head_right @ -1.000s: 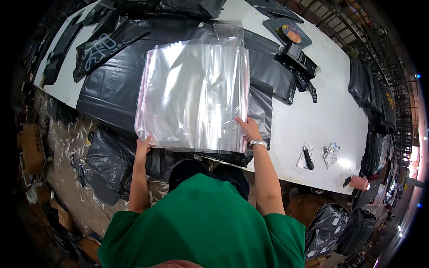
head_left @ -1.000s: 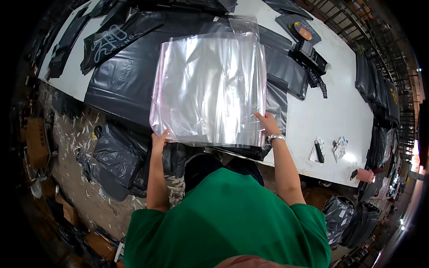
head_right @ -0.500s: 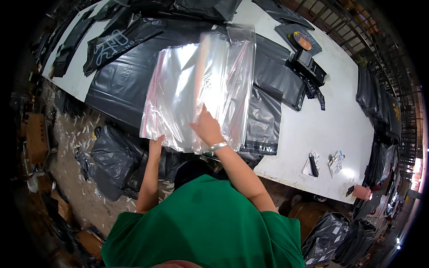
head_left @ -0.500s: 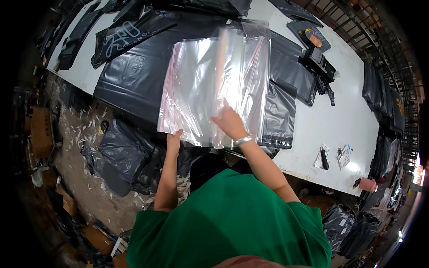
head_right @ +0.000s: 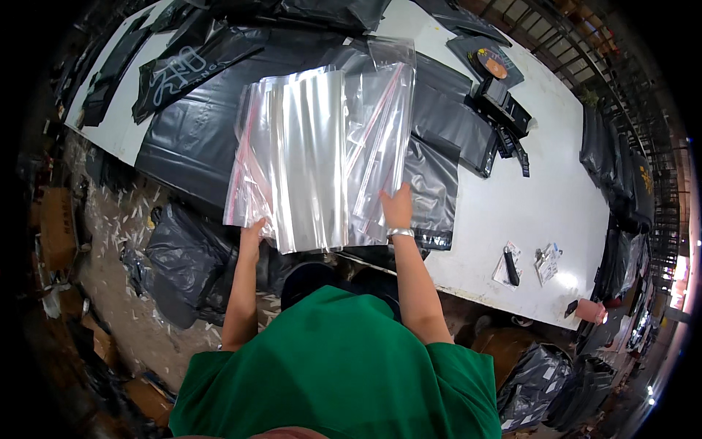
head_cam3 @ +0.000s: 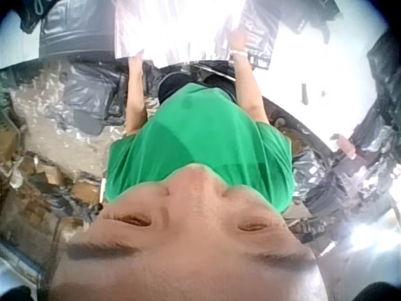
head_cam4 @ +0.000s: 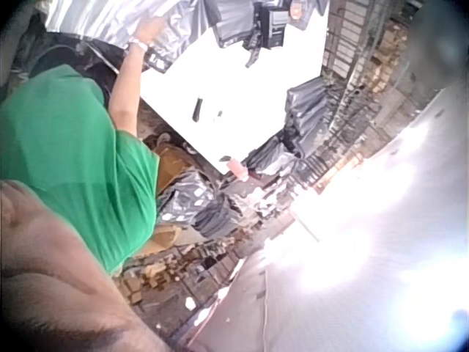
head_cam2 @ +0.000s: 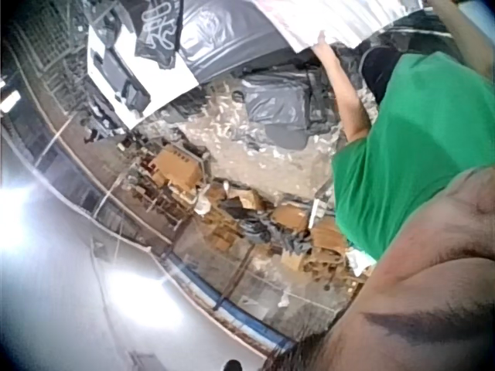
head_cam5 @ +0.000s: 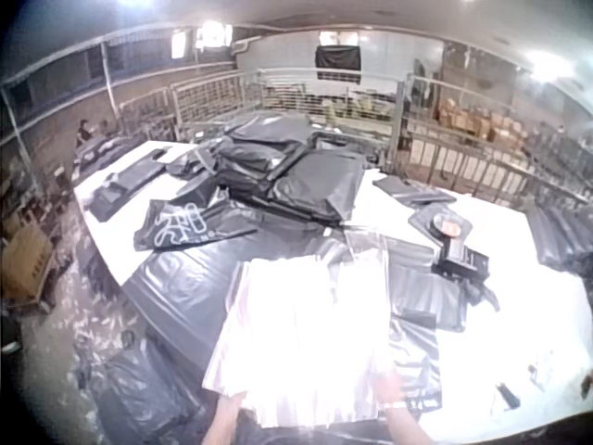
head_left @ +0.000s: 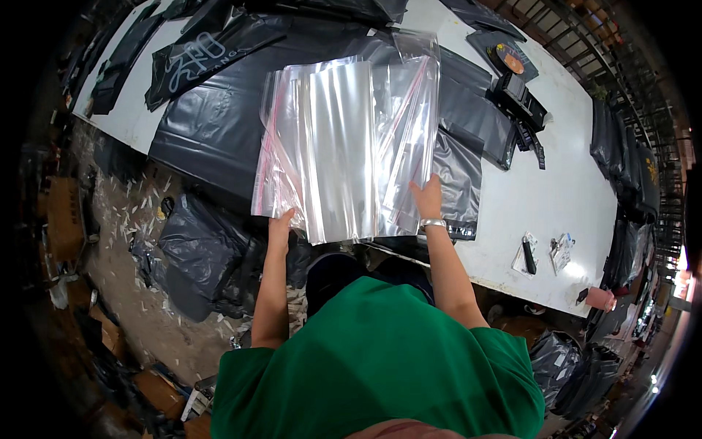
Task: The person organizes and labels several grey plastic shipping mailers on a large work table. The person retrieves a stack of clear plastic bags, moves them, and then proceeds to peel adhesive labels and apply them to the grey mailers one at a time before setting them aside.
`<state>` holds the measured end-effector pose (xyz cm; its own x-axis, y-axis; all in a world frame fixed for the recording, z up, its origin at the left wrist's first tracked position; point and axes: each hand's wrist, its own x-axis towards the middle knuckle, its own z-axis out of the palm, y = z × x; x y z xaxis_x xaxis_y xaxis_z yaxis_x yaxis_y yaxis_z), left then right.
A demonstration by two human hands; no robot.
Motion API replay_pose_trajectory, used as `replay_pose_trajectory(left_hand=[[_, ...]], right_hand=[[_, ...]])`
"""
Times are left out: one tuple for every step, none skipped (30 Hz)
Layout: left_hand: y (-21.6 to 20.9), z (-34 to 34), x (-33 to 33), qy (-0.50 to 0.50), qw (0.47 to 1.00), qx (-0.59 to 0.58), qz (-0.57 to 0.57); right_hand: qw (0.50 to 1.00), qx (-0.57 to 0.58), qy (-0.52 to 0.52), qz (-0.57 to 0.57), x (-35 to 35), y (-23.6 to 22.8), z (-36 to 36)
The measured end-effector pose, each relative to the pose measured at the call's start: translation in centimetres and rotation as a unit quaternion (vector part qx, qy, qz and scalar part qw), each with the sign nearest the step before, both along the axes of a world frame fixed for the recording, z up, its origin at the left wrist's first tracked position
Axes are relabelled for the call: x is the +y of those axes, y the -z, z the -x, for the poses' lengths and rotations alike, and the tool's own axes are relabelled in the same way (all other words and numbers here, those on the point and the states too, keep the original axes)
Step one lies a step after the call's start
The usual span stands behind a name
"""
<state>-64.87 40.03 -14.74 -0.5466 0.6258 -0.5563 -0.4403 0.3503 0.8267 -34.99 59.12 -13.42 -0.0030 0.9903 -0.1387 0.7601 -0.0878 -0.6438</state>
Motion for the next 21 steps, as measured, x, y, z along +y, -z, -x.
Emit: replay_pose_trajectory(left_hand=[[-0.1, 0.0, -0.1, -0.004, 1.000, -0.007, -0.010], [-0.1, 0.1, -0.2, -0.009, 1.000, -0.014, -0.019], [-0.2, 0.0, -0.2, -0.010, 0.999, -0.023, -0.031], [-0.4, 0.1, -0.2, -0.017, 0.999, -0.024, -0.021], [-0.5, 0.2, -0.2, -0.024, 0.999, -0.025, -0.011], [-0.7, 0.1, -0.2, -0.030, 0.999, -0.028, 0.000], [-0.7, 0.1, -0.3, -0.019, 0.999, -0.047, -0.003], [-0.8, 0.4, -0.4, -0.008, 0.998, -0.066, -0.006], [-0.9, 0.5, -0.5, 0.001, 0.996, -0.084, -0.009], [-1.1, 0.2, -0.6, -0.018, 0.995, -0.092, -0.031], [-1.3, -0.1, -0.9, -0.037, 0.993, -0.101, -0.053], [-1.5, -0.3, -1.4, -0.059, 0.990, -0.106, -0.074], [-1.3, -0.5, -2.2, -0.089, 0.995, -0.016, -0.046], [-1.0, -0.7, -3.2, -0.118, 0.990, 0.074, -0.019], [-0.8, -1.1, -4.1, -0.144, 0.976, 0.163, 0.008], [-0.9, -1.4, -4.8, -0.168, 0.952, 0.252, 0.038], [-0.9, -1.8, -5.2, -0.135, 0.910, 0.386, 0.064], [-2.2, -2.7, -4.5, -0.077, 0.888, 0.450, 0.052], [-3.8, -4.0, -3.0, -0.014, 0.860, 0.509, 0.037], [-5.0, -5.2, -1.9, 0.045, 0.824, 0.565, 0.022], [-5.4, -6.3, -1.5, 0.085, 0.834, 0.545, -0.009]], right_hand=[[0.996, -0.046, -0.007, -0.078, -0.5, -0.7, 0.5], [0.984, -0.091, -0.013, -0.155, -0.9, -1.4, 0.8], [0.980, -0.108, -0.014, -0.165, -1.2, -2.3, 0.8], [0.987, -0.085, -0.005, -0.137, -1.5, -2.2, 0.7], [0.992, -0.063, 0.002, -0.108, -1.8, -2.0, 0.6], [0.996, -0.042, 0.011, -0.079, -2.0, -2.0, 0.2], [0.995, -0.046, 0.005, -0.092, -1.9, -0.8, -0.5], [0.999, 0.002, -0.013, -0.041, -1.6, 0.3, -1.3], [0.998, 0.052, -0.033, 0.010, -1.1, 1.2, -1.9], [0.992, 0.102, -0.051, 0.061, -0.9, 2.1, -2.7], [0.978, 0.197, -0.033, 0.063, -0.7, 3.1, -3.3], [0.984, 0.168, -0.004, 0.061, -1.1, 2.9, -3.3], [0.988, 0.139, 0.022, 0.057, -1.5, 1.9, -3.1], [0.991, 0.110, 0.048, 0.053, -1.8, 0.9, -2.9], [0.998, 0.005, 0.005, -0.067, -2.0, 0.1, -2.5], [0.991, -0.048, -0.077, -0.103, -2.3, -1.1, -1.6], [0.973, -0.100, -0.159, -0.137, -2.8, -2.2, -0.4], [0.945, -0.151, -0.236, -0.169, -3.4, -2.7, 0.7], [0.940, -0.172, -0.235, -0.177, -4.3, -2.6, 1.6], [0.935, -0.189, -0.237, -0.186, -5.3, -2.7, 2.7], [0.928, -0.204, -0.242, -0.198, -5.7, -2.8, 3.5]])
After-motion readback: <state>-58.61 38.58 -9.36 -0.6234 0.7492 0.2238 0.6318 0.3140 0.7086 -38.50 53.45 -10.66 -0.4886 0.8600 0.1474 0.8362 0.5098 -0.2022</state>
